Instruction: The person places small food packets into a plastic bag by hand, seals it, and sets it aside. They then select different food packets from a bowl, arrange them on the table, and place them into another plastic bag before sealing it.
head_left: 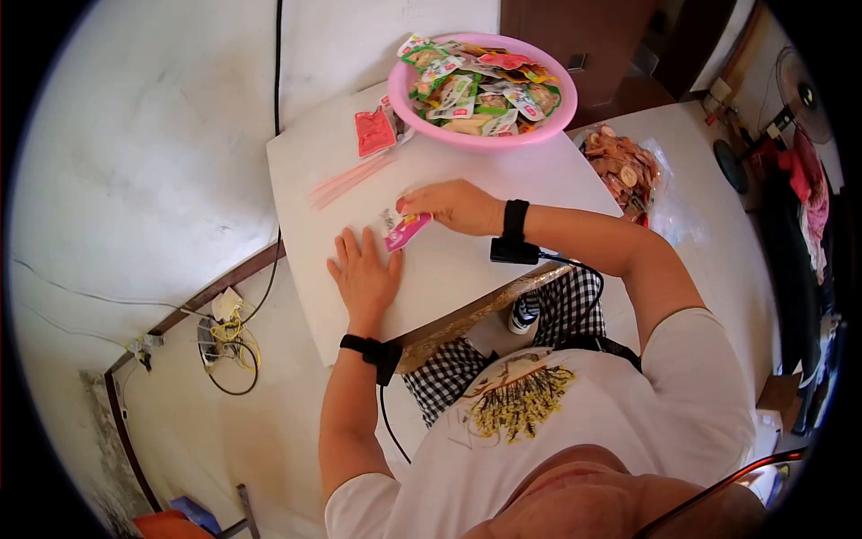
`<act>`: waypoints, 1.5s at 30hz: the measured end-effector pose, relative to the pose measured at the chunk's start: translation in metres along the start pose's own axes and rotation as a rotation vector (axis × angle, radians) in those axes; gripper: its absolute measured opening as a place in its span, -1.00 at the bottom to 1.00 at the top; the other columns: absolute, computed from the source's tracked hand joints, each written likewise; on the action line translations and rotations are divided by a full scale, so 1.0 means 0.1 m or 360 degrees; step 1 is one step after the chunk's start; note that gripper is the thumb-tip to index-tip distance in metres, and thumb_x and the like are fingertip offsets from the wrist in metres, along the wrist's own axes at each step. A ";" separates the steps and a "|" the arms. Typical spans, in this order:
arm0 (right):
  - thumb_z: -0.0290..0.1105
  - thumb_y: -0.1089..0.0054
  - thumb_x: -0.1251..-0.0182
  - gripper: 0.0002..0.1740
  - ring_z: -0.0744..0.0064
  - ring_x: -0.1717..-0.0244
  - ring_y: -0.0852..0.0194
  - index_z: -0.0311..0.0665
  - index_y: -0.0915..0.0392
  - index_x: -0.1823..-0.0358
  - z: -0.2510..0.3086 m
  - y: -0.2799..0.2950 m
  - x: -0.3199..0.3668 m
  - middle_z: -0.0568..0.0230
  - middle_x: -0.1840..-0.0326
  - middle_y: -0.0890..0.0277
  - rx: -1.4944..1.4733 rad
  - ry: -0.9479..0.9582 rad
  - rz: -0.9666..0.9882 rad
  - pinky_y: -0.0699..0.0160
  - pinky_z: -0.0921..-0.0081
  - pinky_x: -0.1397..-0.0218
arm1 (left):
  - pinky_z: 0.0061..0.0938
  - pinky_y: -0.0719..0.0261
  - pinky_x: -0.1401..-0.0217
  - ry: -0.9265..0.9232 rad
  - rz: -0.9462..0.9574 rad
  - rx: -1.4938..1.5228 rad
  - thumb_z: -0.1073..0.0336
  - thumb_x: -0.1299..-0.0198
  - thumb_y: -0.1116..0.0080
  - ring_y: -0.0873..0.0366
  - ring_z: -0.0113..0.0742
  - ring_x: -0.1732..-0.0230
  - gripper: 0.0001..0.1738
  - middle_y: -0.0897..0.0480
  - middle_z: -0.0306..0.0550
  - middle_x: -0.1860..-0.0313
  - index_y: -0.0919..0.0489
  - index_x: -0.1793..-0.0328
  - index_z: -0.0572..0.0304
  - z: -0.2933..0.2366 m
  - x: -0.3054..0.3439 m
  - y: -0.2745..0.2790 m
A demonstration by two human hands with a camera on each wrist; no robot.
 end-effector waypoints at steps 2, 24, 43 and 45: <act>-0.28 0.02 -0.38 -0.70 0.05 0.11 -0.56 -0.17 -0.58 -0.03 -0.06 -0.11 0.14 0.06 0.06 -0.60 0.0033 -0.0362 0.0416 -0.51 0.27 0.01 | 0.18 0.09 -0.48 0.0000 0.0028 -0.0015 -0.09 -0.17 -0.11 0.02 0.11 -0.56 -0.23 -0.12 0.23 -0.52 -0.29 -0.45 0.13 0.00 0.01 -0.02; -0.36 -0.15 -0.09 -0.89 0.18 0.25 -0.60 -0.21 -0.59 0.39 0.07 0.07 -0.20 0.17 0.35 -0.59 0.0874 -0.0155 0.0274 -0.53 0.23 0.31 | 0.22 0.04 -0.44 -0.0347 0.0043 -0.0019 0.07 -0.19 -0.07 -0.07 0.03 -0.53 -0.29 -0.20 0.09 -0.51 -0.26 -0.47 0.07 -0.03 0.03 -0.11; -0.24 0.00 -0.32 -0.74 -0.03 0.12 -0.57 -0.25 -0.59 0.26 -1.78 2.32 -0.46 -0.02 0.22 -0.60 0.1674 -0.0799 0.0173 -0.53 0.09 0.06 | 0.10 0.00 -0.46 -0.0291 -0.0042 0.0059 0.07 -0.17 -0.11 -0.12 -0.02 -0.51 -0.33 -0.26 0.04 -0.48 -0.35 -0.40 0.16 -0.02 0.02 -0.02; -0.19 0.06 -0.40 -0.66 -0.09 0.20 -0.55 -0.30 -0.55 0.33 -1.68 2.51 -0.43 -0.03 0.23 -0.59 0.1473 -0.0681 -0.0215 -0.51 0.08 0.11 | 0.10 0.01 -0.47 -0.0265 0.0005 0.0049 0.06 -0.18 -0.11 -0.11 -0.03 -0.51 -0.33 -0.26 0.03 -0.48 -0.35 -0.40 0.15 -0.04 0.01 -0.01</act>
Point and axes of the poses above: each hand's wrist, its own x-axis away from the middle knuckle, its own y-axis out of the back of the hand, z = x × y, the point moved 3 cm from there along -x, towards the middle knuckle
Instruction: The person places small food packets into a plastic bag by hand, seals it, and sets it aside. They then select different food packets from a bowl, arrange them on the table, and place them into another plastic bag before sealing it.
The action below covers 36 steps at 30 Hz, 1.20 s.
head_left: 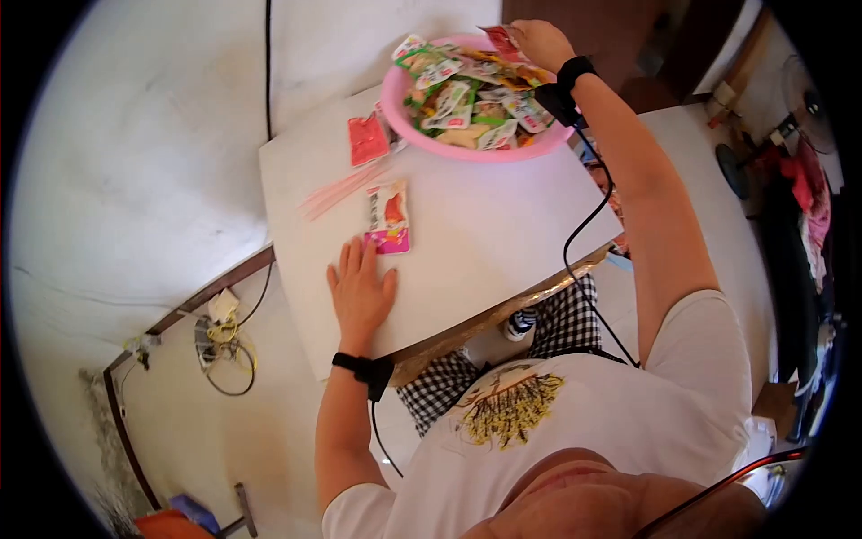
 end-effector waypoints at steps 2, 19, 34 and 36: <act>-0.17 0.08 -0.43 -0.65 -0.11 0.23 -0.53 -0.31 -0.55 0.30 -0.08 0.22 -0.05 -0.05 0.22 -0.58 -0.0369 -0.0138 -0.0048 -0.52 0.13 0.12 | 0.10 0.02 -0.47 -0.0005 -0.0002 -0.0001 0.06 -0.18 -0.10 -0.11 -0.04 -0.52 -0.33 -0.26 0.03 -0.48 -0.34 -0.41 0.15 -0.01 0.00 0.00; -0.37 -0.02 -0.28 -0.76 0.01 0.18 -0.53 -0.27 -0.56 0.09 2.33 0.43 1.05 0.06 0.27 -0.58 -0.0898 0.0973 0.1102 -0.50 0.22 0.08 | 0.17 -0.01 -0.44 -0.0066 -0.0137 0.0027 0.01 -0.17 -0.11 -0.15 -0.02 -0.50 -0.33 -0.29 0.04 -0.46 -0.38 -0.38 0.14 0.07 0.02 -0.08; -0.48 -0.06 -0.17 -0.73 -0.04 -0.01 -0.49 -0.28 -0.54 0.08 2.91 -0.23 1.68 -0.03 0.07 -0.50 -0.0594 0.1007 0.0661 -0.53 0.09 0.06 | 0.17 -0.01 -0.44 -0.0047 -0.0104 0.0034 0.02 -0.16 -0.11 -0.13 -0.02 -0.51 -0.32 -0.29 0.05 -0.46 -0.38 -0.38 0.16 0.06 0.02 -0.08; -0.50 -0.03 -0.19 -0.67 -0.04 -0.03 -0.46 -0.29 -0.47 -0.02 2.96 -0.23 1.52 -0.04 0.03 -0.46 -0.0626 0.0994 0.0791 -0.50 0.12 0.00 | 0.17 -0.01 -0.45 -0.0053 -0.0099 0.0060 0.04 -0.16 -0.12 -0.13 -0.01 -0.51 -0.32 -0.28 0.05 -0.47 -0.37 -0.38 0.16 0.05 0.01 -0.06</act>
Point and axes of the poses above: each hand's wrist, its own x-axis away from the middle knuckle, its own y-axis out of the back of the hand, z = x × y, the point moved 3 cm from there along -x, towards the middle knuckle
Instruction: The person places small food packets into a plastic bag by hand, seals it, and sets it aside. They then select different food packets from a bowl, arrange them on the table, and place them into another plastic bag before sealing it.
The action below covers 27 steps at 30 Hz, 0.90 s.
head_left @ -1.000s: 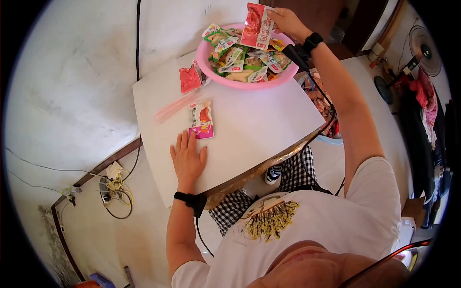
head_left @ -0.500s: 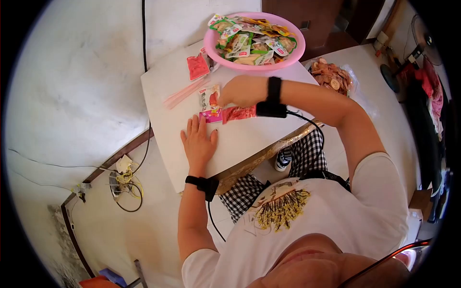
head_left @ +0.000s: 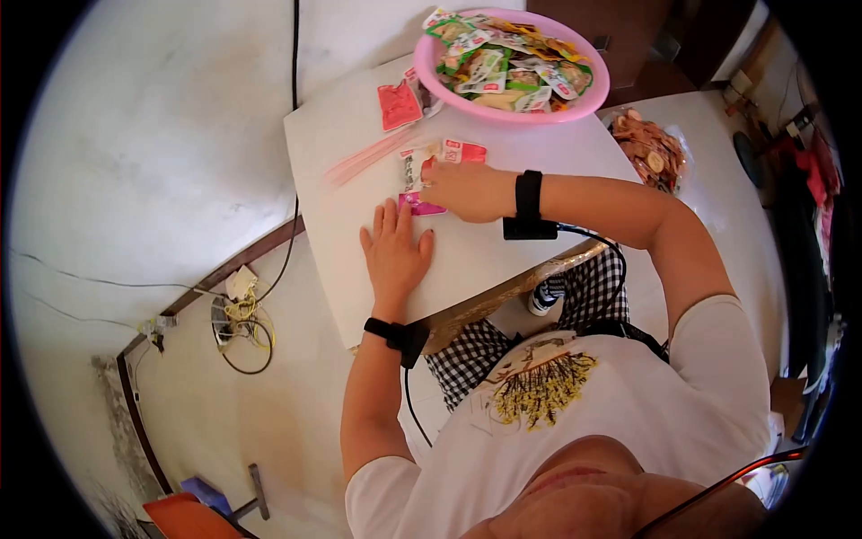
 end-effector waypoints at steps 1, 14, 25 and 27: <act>-0.51 -0.02 -0.20 -0.64 -0.04 -0.04 -0.45 -0.29 -0.44 -0.07 -0.02 0.08 -0.06 -0.05 0.01 -0.43 -0.0034 -0.0019 0.0055 -0.49 0.14 -0.03 | 0.16 -0.01 -0.45 0.0009 -0.0011 0.0015 0.03 -0.15 -0.12 -0.13 -0.02 -0.51 -0.32 -0.29 0.05 -0.47 -0.38 -0.38 0.15 0.00 0.00 0.00; -0.07 -0.25 -0.06 -0.49 -0.06 0.06 -0.60 -0.26 -0.52 0.03 -1.36 -0.17 -1.37 -0.14 0.11 -0.59 0.0067 -0.1030 -0.0202 -0.57 0.08 -0.01 | 0.13 -0.03 -0.45 0.0027 -0.0066 0.0092 0.06 -0.14 -0.16 -0.18 0.01 -0.48 -0.35 -0.32 0.07 -0.45 -0.41 -0.36 0.14 0.00 0.00 0.04; 0.04 -0.58 0.36 0.03 -0.06 0.06 -0.64 -0.50 -0.35 -0.12 -1.73 -0.29 -1.50 -0.20 0.07 -0.59 0.0229 -0.1256 -0.0112 -0.61 0.19 -0.03 | 0.11 -0.04 -0.44 0.0026 -0.0113 0.0100 0.04 -0.14 -0.17 -0.20 0.00 -0.46 -0.34 -0.33 0.07 -0.43 -0.41 -0.36 0.14 0.02 0.00 0.02; 0.04 -0.56 0.27 -0.16 -0.05 0.05 -0.64 -0.45 -0.48 0.05 -1.98 -0.51 -1.63 -0.10 0.10 -0.62 0.0342 -0.1292 -0.0168 -0.62 0.20 -0.03 | 0.11 -0.04 -0.44 0.0026 -0.0121 0.0102 0.04 -0.14 -0.17 -0.20 -0.01 -0.46 -0.34 -0.33 0.07 -0.43 -0.41 -0.36 0.14 0.03 0.01 0.01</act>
Point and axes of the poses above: each hand's wrist, its own x-axis away from the middle knuckle, its own y-axis out of the back of the hand, z = x × y, the point moved 3 cm from there along -x, towards the middle knuckle
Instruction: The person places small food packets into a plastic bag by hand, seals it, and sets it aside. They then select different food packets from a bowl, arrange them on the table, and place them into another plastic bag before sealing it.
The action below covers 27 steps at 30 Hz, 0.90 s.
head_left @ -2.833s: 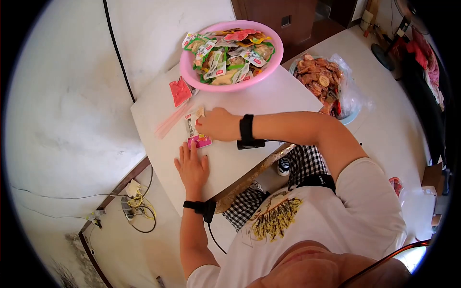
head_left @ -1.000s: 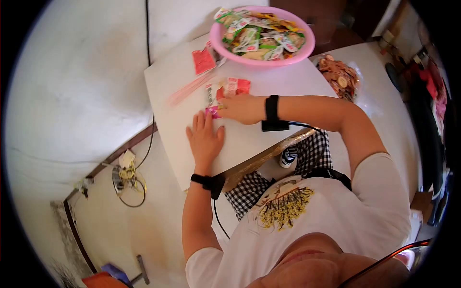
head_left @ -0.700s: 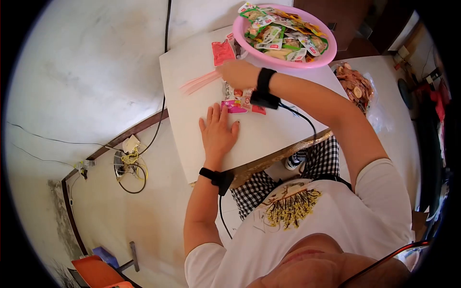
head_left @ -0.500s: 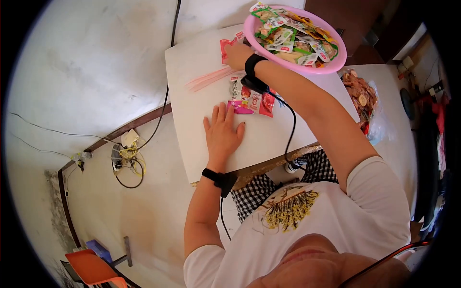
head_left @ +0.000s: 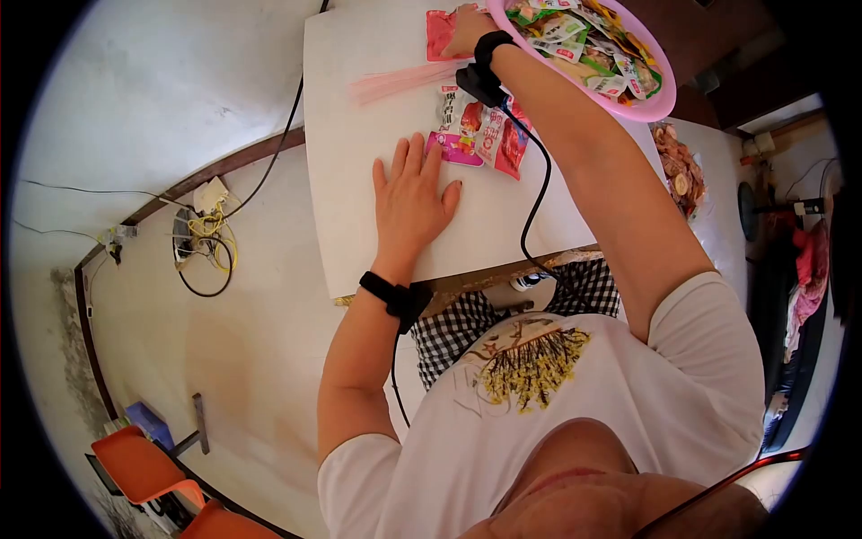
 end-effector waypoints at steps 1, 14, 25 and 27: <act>0.01 -0.54 0.21 -0.26 -0.03 0.06 -0.64 -0.43 -0.51 0.11 -0.04 -0.28 -0.31 -0.06 0.13 -0.64 0.0165 0.0178 -0.0017 -0.63 0.21 -0.01 | 0.11 -0.04 -0.44 0.0000 -0.0006 -0.0002 0.04 -0.14 -0.17 -0.20 -0.01 -0.47 -0.34 -0.33 0.06 -0.43 -0.41 -0.36 0.14 0.00 0.00 -0.01; -0.46 -0.11 -0.12 -0.57 0.19 0.38 -0.61 -0.31 -0.50 -0.09 -0.05 1.35 1.47 0.00 0.38 -0.60 -0.1157 0.0666 -0.0265 -0.52 0.23 0.27 | 0.08 -0.01 -0.47 0.0026 0.0052 -0.0032 0.03 -0.16 -0.15 -0.14 -0.06 -0.50 -0.34 -0.30 0.02 -0.46 -0.40 -0.38 0.10 -0.01 0.01 -0.01; -0.22 -0.36 -0.05 -0.25 -0.08 0.08 -0.43 -0.16 -0.30 -0.31 -0.27 1.10 2.76 -0.09 -0.02 -0.37 -0.0579 0.0696 0.0382 -0.46 0.15 0.03 | 0.07 -0.01 -0.48 0.0030 0.0112 -0.0135 0.00 -0.19 -0.10 -0.14 -0.07 -0.50 -0.34 -0.29 0.01 -0.47 -0.38 -0.38 0.12 -0.02 0.02 -0.03; -0.15 -0.44 0.01 -0.17 -0.09 0.00 -0.38 -0.13 -0.29 -0.34 -0.34 1.09 2.85 -0.07 -0.11 -0.31 -0.0468 0.0805 0.0478 -0.43 0.12 -0.02 | 0.09 -0.02 -0.46 0.0025 0.0121 -0.0148 0.00 -0.20 -0.09 -0.14 -0.05 -0.50 -0.34 -0.29 0.02 -0.47 -0.38 -0.39 0.13 -0.03 0.00 -0.03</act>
Point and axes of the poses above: each hand's wrist, its own x-axis away from the middle knuckle, its own y-axis out of the back of the hand, z = x × y, the point moved 3 cm from there along -x, towards the middle knuckle
